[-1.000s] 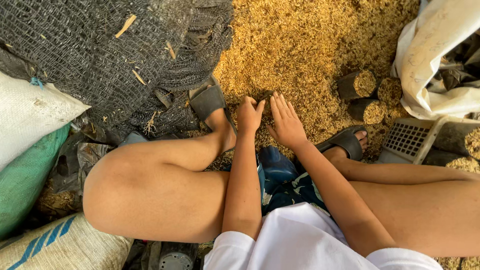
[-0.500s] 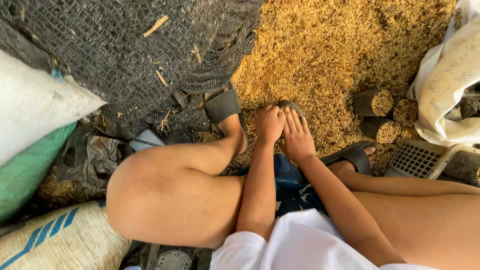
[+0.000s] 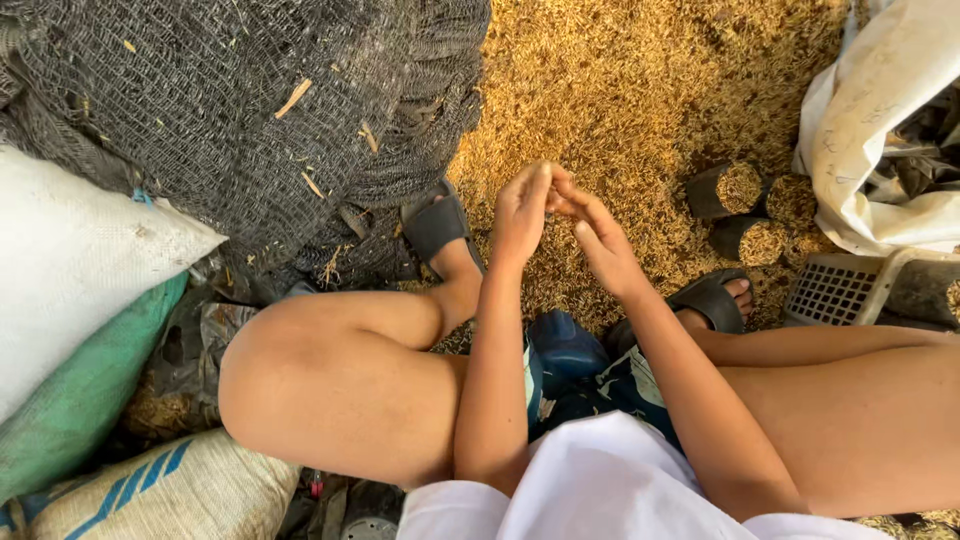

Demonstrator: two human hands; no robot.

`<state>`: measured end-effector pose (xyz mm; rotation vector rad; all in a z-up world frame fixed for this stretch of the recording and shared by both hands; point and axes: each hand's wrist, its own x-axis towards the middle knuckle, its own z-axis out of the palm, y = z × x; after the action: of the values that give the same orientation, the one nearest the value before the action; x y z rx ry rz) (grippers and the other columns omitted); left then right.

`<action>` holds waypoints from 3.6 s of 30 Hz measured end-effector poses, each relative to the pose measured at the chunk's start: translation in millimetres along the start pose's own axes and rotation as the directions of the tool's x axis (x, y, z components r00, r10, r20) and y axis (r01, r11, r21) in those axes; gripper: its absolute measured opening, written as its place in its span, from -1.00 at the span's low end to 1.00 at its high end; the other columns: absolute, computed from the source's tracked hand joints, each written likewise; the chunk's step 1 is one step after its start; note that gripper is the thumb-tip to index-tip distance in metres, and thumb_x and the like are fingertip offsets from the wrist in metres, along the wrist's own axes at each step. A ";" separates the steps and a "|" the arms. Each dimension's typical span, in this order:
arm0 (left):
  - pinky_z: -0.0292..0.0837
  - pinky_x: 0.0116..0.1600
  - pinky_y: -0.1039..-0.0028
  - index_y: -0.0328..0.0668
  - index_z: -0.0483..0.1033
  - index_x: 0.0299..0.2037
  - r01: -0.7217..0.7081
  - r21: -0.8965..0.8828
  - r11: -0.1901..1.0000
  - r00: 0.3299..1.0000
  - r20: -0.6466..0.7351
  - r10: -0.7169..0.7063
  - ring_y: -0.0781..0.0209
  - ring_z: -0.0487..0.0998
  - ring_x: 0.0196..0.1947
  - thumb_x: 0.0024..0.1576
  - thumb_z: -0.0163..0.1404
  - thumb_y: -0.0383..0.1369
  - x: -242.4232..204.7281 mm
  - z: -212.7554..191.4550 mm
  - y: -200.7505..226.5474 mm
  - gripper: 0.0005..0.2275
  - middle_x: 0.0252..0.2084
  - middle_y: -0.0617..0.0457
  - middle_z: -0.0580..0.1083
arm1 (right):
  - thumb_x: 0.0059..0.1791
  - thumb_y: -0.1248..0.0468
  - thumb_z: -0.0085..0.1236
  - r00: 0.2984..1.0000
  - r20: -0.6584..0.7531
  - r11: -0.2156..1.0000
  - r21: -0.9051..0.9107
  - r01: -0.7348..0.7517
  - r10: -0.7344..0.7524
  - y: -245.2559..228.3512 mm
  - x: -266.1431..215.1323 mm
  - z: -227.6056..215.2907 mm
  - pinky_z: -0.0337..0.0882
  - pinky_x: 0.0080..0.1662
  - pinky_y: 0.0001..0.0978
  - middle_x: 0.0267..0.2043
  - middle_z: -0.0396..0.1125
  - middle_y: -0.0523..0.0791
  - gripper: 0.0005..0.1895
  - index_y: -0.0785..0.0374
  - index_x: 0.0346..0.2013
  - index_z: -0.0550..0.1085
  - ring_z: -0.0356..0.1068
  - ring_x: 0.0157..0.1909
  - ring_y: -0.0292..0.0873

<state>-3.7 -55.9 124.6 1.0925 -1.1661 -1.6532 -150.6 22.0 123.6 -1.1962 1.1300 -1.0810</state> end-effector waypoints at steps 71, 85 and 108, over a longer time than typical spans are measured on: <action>0.51 -0.08 0.10 -0.04 0.44 0.02 0.522 0.757 0.394 0.837 -0.364 -0.410 -0.03 0.64 -0.13 0.22 -0.14 0.05 -34.9 -19.4 -106.3 -0.60 -0.19 0.02 0.63 | -0.09 0.15 0.35 0.964 -0.149 0.570 -0.783 -0.251 0.219 47.2 -25.6 -21.8 0.48 -0.20 -0.18 -0.13 0.39 -0.09 -0.64 0.10 -0.01 0.57 0.48 -0.27 -0.10; 0.51 -0.13 0.16 -0.15 0.40 -0.02 0.407 0.785 0.466 0.909 -0.398 -0.125 -0.01 0.61 -0.18 0.22 -0.01 -0.09 -31.5 -5.4 -108.0 -0.68 -0.11 -0.01 0.54 | -0.04 0.32 0.34 0.931 -0.345 0.762 -0.569 -0.310 0.121 73.1 -19.0 -24.7 0.50 -0.14 -0.28 -0.15 0.44 -0.12 -0.78 0.24 -0.15 0.50 0.49 -0.17 -0.17; 0.48 0.01 0.18 -0.16 0.41 0.11 0.472 0.770 0.430 0.881 -0.398 -0.255 -0.02 0.58 -0.01 0.19 0.04 -0.11 -46.0 -25.5 -101.2 -0.61 -0.04 -0.03 0.57 | 0.00 0.02 0.29 0.990 -0.128 0.711 -0.691 -0.131 0.058 13.5 -4.7 -16.8 0.47 -0.30 -0.15 -0.28 0.54 -0.06 -0.74 0.12 -0.21 0.67 0.50 -0.36 0.01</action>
<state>20.1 4.8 31.0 2.2558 -1.7421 -1.1163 -167.5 25.5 109.9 -1.6533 1.7518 -0.6263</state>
